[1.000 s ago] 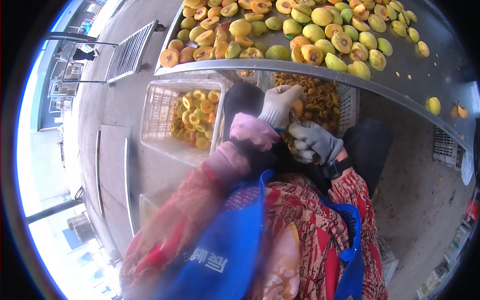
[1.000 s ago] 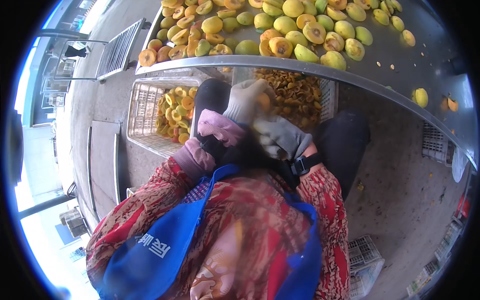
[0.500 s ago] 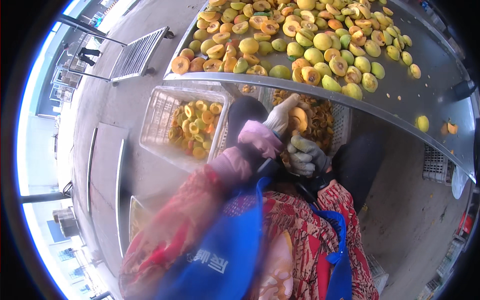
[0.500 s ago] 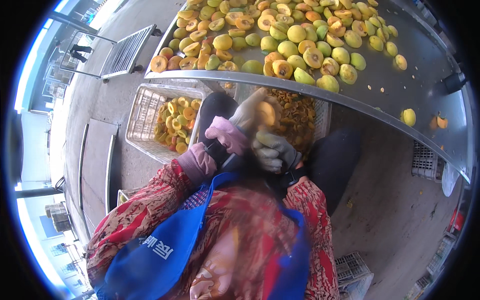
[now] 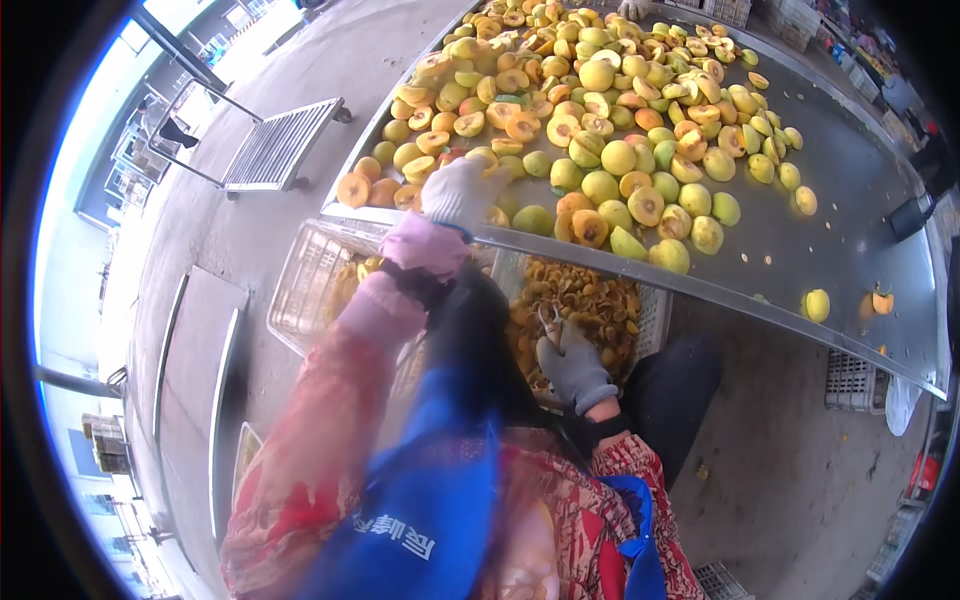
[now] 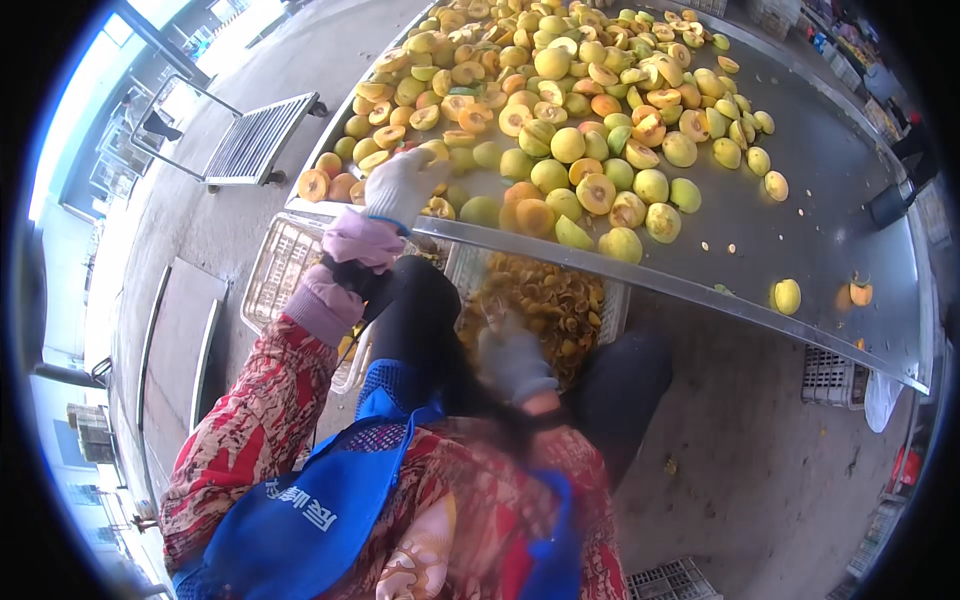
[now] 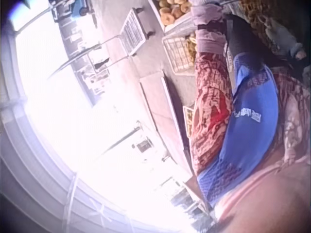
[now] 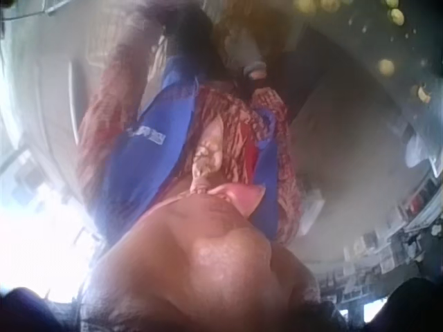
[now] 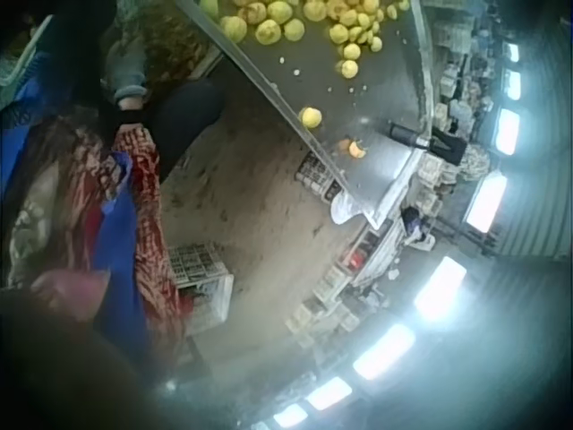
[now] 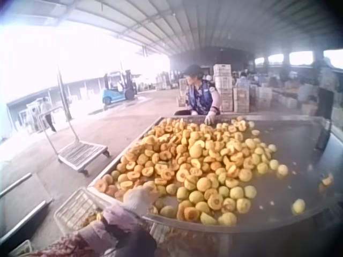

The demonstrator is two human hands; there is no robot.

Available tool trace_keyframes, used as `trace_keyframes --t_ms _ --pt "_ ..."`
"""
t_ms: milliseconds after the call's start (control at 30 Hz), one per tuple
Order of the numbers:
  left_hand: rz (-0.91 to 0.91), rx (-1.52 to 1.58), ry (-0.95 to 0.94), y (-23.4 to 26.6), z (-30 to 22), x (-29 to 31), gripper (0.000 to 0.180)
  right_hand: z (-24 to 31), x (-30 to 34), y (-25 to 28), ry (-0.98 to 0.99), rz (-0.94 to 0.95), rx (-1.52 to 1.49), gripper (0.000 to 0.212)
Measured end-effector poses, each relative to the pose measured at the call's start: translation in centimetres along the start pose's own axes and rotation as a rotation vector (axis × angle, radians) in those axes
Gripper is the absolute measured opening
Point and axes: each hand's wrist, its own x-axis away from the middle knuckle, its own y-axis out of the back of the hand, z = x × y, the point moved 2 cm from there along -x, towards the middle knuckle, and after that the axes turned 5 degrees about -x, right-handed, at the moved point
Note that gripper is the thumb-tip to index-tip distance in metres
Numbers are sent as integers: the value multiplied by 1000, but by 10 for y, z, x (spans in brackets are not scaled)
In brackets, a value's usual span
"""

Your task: Pitting and sorting fruit at a large metal processing table.

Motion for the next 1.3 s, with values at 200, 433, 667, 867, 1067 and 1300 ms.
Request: trace_keyframes --t_ms 200,433,667,867,1067,1300 --pt "245 111 -91 -89 -73 -78 49 -5 -2 -3 332 -88 12 18" --pt "440 581 -23 -72 -60 -69 70 -13 -15 -4 402 -144 -304 24" --pt "308 638 -269 -18 -37 62 67 33 -3 13 104 -144 -808 22" --pt "356 1596 289 -50 -27 142 43 11 -4 -17 245 17 -535 29" --pt "331 2109 666 -70 -22 150 27 2 7 -27 105 -27 -405 19" --pt "355 2055 585 -86 -20 148 27 6 -3 -27 176 -83 -156 27"
